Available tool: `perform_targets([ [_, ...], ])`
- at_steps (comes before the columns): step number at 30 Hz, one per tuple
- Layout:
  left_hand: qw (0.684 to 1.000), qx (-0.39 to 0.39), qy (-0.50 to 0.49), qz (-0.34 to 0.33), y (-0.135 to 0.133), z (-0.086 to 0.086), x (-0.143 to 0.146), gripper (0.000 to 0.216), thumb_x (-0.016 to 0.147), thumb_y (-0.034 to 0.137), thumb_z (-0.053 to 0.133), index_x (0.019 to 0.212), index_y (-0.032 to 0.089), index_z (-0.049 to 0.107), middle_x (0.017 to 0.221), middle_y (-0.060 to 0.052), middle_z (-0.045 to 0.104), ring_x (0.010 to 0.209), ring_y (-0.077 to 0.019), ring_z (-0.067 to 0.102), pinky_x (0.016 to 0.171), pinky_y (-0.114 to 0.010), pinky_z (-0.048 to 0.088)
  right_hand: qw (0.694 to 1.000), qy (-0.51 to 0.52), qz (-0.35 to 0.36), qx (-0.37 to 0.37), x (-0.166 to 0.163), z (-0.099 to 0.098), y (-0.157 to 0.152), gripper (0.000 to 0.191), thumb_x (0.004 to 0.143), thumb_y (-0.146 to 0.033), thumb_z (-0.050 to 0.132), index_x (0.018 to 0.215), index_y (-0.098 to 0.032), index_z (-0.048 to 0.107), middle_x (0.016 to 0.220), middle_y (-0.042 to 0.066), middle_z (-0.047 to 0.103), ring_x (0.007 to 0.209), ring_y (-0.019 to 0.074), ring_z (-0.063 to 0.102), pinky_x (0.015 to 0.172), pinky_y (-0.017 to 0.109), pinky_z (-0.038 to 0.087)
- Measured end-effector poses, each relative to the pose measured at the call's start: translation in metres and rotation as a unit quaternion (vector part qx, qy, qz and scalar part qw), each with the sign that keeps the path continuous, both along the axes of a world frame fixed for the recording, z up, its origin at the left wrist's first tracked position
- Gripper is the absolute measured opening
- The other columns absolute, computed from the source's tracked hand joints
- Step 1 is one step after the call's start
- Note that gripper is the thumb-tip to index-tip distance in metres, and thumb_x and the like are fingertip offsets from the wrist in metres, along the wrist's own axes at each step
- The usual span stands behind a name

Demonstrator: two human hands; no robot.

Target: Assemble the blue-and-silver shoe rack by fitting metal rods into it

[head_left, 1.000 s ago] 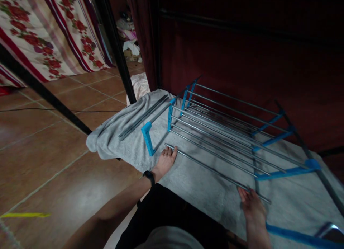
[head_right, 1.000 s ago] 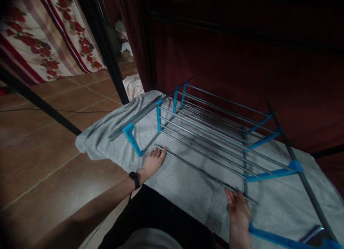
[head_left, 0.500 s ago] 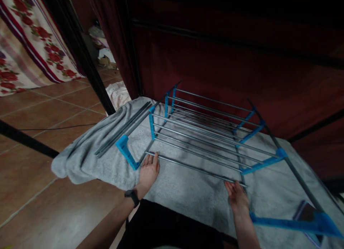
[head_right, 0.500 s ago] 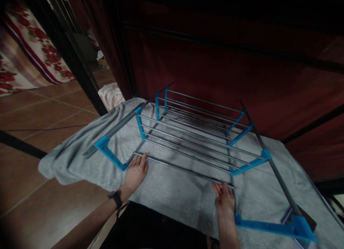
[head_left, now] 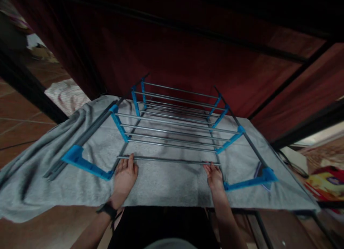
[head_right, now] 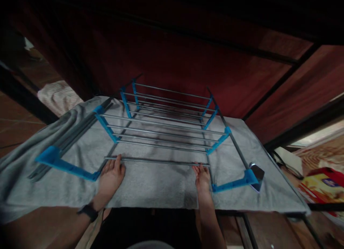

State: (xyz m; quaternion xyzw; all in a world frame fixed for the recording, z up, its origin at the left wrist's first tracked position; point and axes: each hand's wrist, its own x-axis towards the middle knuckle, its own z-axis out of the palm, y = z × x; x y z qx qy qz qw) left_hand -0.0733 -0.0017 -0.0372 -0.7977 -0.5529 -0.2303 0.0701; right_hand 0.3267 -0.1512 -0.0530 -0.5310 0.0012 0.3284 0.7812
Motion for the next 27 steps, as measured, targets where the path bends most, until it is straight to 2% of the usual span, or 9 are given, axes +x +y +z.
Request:
perform_targets([
  [6, 1.000, 0.007, -0.005, 0.003, 0.002, 0.000, 0.000, 0.056, 0.098, 0.029, 0.041, 0.148, 0.004, 0.050, 0.128, -0.026, 0.067, 0.127, -0.0385, 0.061, 0.107, -0.054, 0.047, 1.000, 0.011, 0.012, -0.004, 0.002, 0.005, 0.004, 0.028, 0.075, -0.032, 0.083, 0.079, -0.024, 0.056, 0.075, -0.005, 0.070, 0.073, 0.0130, 0.071, 0.075, 0.028, 0.065],
  [11, 1.000, 0.003, -0.029, -0.002, 0.001, 0.005, 0.002, 0.057, 0.096, 0.027, 0.044, 0.149, 0.008, 0.050, 0.126, -0.023, 0.068, 0.128, -0.0377, 0.060, 0.109, -0.055, 0.046, 1.000, 0.014, 0.002, -0.006, 0.001, 0.009, 0.005, 0.032, 0.077, -0.038, 0.082, 0.078, -0.025, 0.053, 0.068, -0.008, 0.066, 0.066, 0.0107, 0.067, 0.072, 0.027, 0.064],
  [19, 1.000, -0.014, -0.020, -0.006, 0.001, 0.004, 0.002, 0.056, 0.098, 0.028, 0.040, 0.149, 0.006, 0.049, 0.128, -0.025, 0.066, 0.129, -0.0374, 0.059, 0.111, -0.054, 0.045, 1.000, 0.012, 0.010, -0.019, 0.002, 0.007, 0.004, 0.027, 0.082, -0.032, 0.077, 0.078, -0.026, 0.051, 0.067, -0.007, 0.064, 0.070, 0.0115, 0.067, 0.075, 0.027, 0.063],
  [23, 0.999, -0.010, -0.031, -0.004, 0.003, 0.000, 0.001, 0.056, 0.099, 0.029, 0.040, 0.150, 0.006, 0.048, 0.132, -0.025, 0.064, 0.133, -0.0378, 0.056, 0.113, -0.054, 0.043, 1.000, 0.012, 0.000, -0.027, 0.003, 0.008, 0.004, 0.026, 0.078, -0.030, 0.078, 0.080, -0.024, 0.053, 0.070, -0.006, 0.066, 0.073, 0.0127, 0.069, 0.076, 0.029, 0.064],
  [27, 0.998, -0.028, -0.054, -0.008, -0.003, 0.004, 0.000, 0.056, 0.099, 0.027, 0.041, 0.151, 0.009, 0.044, 0.133, -0.022, 0.064, 0.133, -0.0347, 0.056, 0.112, -0.051, 0.045, 0.999, 0.016, 0.010, -0.033, 0.003, 0.012, -0.002, 0.028, 0.071, -0.026, 0.081, 0.077, -0.023, 0.054, 0.070, -0.006, 0.066, 0.070, 0.0131, 0.069, 0.074, 0.028, 0.064],
])
